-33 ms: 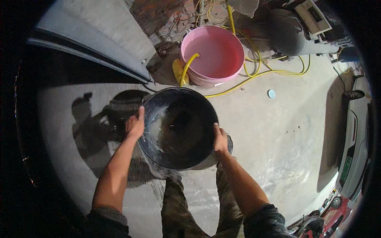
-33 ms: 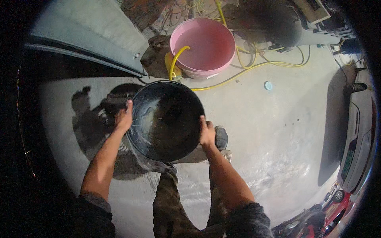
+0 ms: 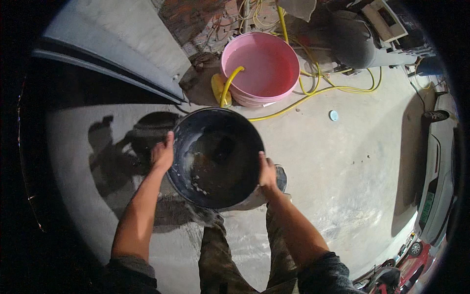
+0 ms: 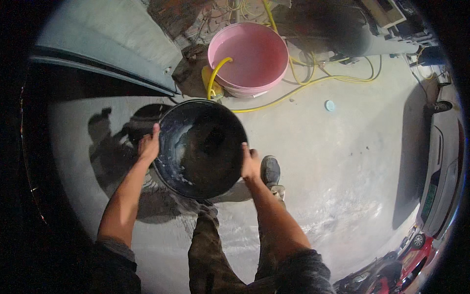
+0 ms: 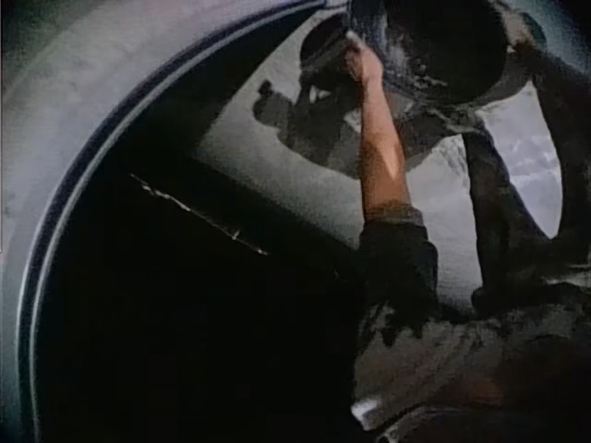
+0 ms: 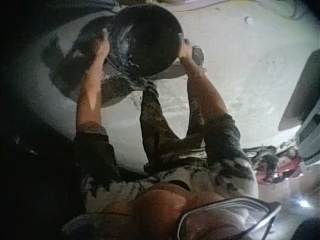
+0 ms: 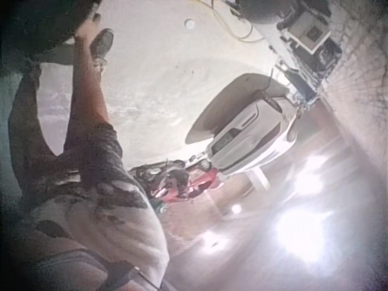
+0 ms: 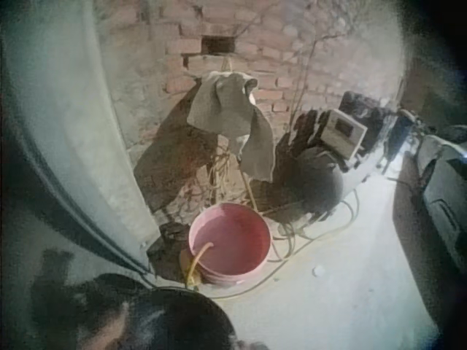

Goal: The person mixes a brown paste from a can using a putty knife and a sanding block, then scrapes the paste between the tools. They later carry a black bucket and a pink bucket, pouring water from the black bucket into the pink one.

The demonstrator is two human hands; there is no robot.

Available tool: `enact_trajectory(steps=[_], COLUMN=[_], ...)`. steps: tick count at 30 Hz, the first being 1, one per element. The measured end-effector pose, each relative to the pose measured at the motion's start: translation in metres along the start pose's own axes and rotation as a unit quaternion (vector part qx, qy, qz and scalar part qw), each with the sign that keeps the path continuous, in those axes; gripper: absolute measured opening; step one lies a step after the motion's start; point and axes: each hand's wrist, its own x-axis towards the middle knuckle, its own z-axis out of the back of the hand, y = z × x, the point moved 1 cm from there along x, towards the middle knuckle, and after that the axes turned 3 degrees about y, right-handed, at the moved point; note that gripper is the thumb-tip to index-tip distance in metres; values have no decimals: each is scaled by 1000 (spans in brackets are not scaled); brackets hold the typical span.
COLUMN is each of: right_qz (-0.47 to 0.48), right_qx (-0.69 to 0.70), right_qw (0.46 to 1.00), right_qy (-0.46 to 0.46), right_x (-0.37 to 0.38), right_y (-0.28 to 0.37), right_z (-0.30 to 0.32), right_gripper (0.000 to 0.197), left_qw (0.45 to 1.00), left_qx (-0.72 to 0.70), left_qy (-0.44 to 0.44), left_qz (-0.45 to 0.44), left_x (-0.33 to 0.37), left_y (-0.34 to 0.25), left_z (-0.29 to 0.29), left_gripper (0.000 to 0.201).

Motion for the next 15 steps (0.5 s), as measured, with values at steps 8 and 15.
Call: enact_trajectory(steps=[8, 15], right_qz=[-41, -13], right_qx=[-27, -104], right_qw=[999, 992], right_qy=[8, 65], right_x=[19, 16], right_y=[-9, 3], right_z=[8, -4], right_gripper=[78, 80], left_qw=[994, 989], left_qx=[2, -3], left_qy=[66, 49], left_qz=[92, 136], left_x=[-4, -1], left_y=[3, 27], left_z=[-19, -22], left_gripper=[94, 90])
